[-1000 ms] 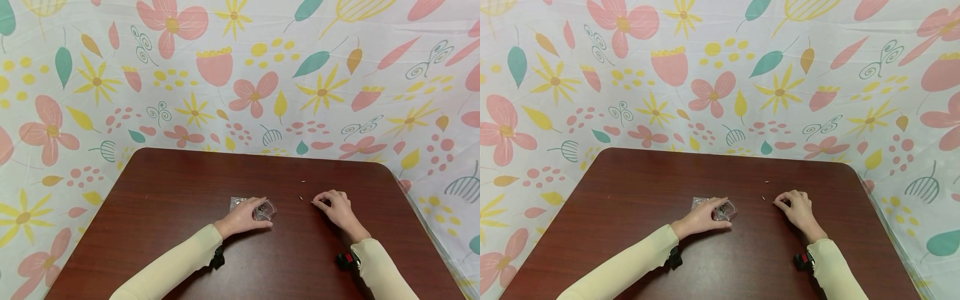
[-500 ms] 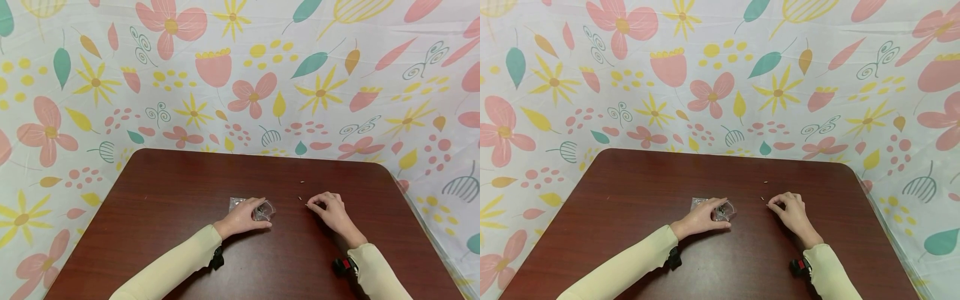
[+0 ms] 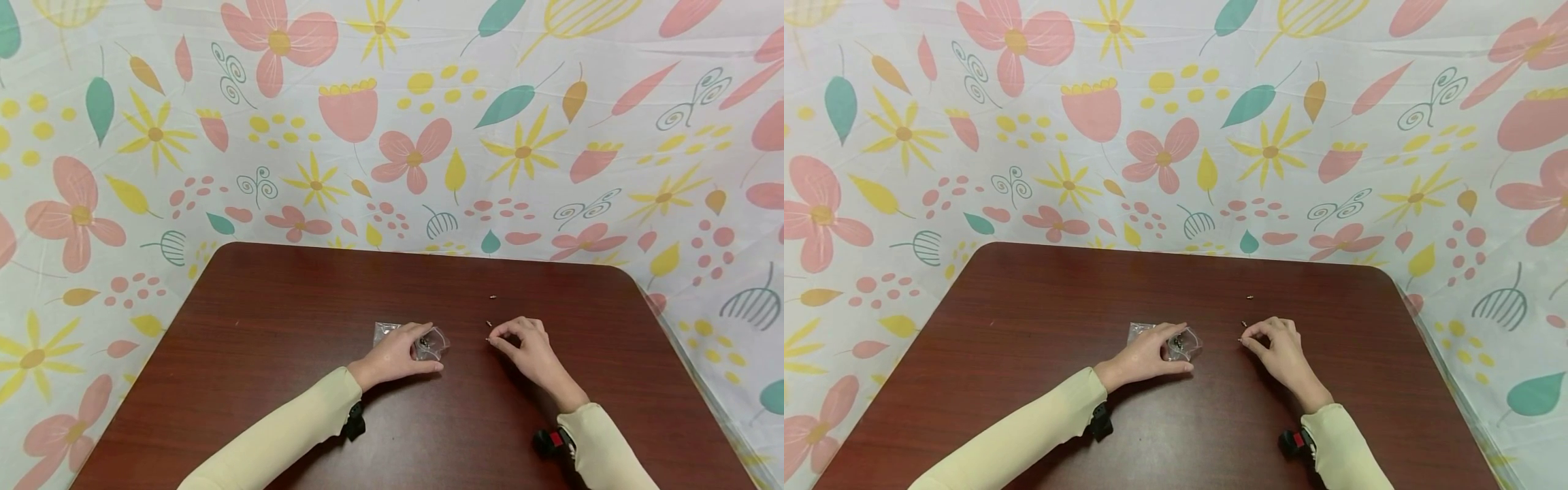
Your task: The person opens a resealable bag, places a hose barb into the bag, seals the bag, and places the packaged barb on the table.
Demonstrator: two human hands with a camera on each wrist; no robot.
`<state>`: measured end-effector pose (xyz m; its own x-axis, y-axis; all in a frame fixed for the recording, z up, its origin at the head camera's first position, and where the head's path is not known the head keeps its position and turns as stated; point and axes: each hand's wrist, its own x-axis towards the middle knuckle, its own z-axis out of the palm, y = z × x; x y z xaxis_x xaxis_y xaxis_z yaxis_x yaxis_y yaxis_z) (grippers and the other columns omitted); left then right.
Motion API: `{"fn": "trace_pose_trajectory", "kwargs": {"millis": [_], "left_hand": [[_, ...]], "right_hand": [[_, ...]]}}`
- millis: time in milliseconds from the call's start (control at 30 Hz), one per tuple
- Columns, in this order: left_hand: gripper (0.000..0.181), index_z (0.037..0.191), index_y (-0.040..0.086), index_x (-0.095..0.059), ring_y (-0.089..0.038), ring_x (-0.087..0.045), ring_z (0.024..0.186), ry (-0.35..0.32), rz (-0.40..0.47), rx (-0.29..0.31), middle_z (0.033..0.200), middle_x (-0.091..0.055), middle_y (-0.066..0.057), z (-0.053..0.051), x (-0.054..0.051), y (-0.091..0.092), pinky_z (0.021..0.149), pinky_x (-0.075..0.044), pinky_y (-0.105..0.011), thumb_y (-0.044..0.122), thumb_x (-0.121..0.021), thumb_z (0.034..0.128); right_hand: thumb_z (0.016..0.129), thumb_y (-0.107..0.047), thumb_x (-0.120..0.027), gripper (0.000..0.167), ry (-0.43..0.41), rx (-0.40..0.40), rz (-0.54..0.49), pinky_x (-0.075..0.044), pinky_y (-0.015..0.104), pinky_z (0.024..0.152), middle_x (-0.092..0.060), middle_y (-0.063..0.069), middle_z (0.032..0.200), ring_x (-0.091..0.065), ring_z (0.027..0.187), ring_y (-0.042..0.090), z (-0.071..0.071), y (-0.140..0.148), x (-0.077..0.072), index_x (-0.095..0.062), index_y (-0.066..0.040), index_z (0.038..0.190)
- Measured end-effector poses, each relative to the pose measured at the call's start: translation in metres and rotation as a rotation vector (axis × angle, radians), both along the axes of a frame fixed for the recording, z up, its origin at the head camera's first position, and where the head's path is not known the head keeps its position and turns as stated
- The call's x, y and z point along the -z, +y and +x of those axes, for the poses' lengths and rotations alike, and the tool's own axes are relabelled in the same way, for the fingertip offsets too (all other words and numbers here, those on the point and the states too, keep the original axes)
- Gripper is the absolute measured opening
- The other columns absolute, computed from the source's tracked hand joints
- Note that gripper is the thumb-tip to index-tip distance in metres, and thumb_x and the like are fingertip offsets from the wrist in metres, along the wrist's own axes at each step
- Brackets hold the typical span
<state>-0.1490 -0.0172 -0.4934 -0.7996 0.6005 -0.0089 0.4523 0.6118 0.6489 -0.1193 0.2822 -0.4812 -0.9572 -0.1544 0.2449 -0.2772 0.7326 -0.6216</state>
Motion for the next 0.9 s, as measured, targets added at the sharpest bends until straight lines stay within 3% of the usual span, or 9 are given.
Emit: {"fn": "trace_pose_trajectory", "kwargs": {"millis": [133,400,700,900], "left_hand": [[0.087,0.157,0.011,-0.048,-0.006,-0.058,0.086,-0.007,0.005,-0.003,0.149,-0.056,-0.006,0.0,0.0,0.0,0.097,-0.049,-0.031,0.054,-0.079,0.089],[0.086,0.157,0.011,-0.049,-0.004,-0.058,0.083,-0.014,0.016,-0.006,0.148,-0.057,-0.006,0.001,-0.002,0.0,0.092,-0.049,-0.028,0.053,-0.079,0.0889],[0.086,0.157,0.01,-0.048,-0.014,-0.06,0.112,-0.003,0.01,-0.002,0.15,-0.056,-0.006,0.0,-0.001,0.0,0.101,-0.049,-0.032,0.055,-0.078,0.0893],[0.085,0.157,0.011,-0.048,-0.012,-0.059,0.105,-0.01,0.018,-0.002,0.149,-0.056,-0.006,0.0,-0.001,0.0,0.097,-0.049,-0.031,0.054,-0.078,0.0899]], "right_hand": [[0.092,-0.008,-0.079,0.013,0.003,-0.008,-0.014,-0.028,0.056,0.094,-0.065,0.003,0.096,-0.046,0.11,0.037,0.001,-0.007,0.0,-0.075,-0.019,0.087],[0.092,-0.008,-0.079,0.013,0.002,-0.036,-0.03,-0.028,0.056,0.093,-0.064,0.003,0.096,-0.045,0.11,0.036,0.002,-0.019,-0.003,-0.076,-0.02,0.088],[0.092,-0.008,-0.079,0.013,-0.019,-0.053,-0.034,-0.029,0.057,0.097,-0.065,0.002,0.097,-0.045,0.116,0.038,0.0,-0.034,-0.002,-0.076,-0.019,0.089],[0.092,-0.007,-0.08,0.016,-0.014,-0.075,-0.035,-0.031,0.055,0.097,-0.065,-0.001,0.095,-0.047,0.114,0.036,-0.002,-0.045,0.001,-0.075,-0.022,0.088]]}}
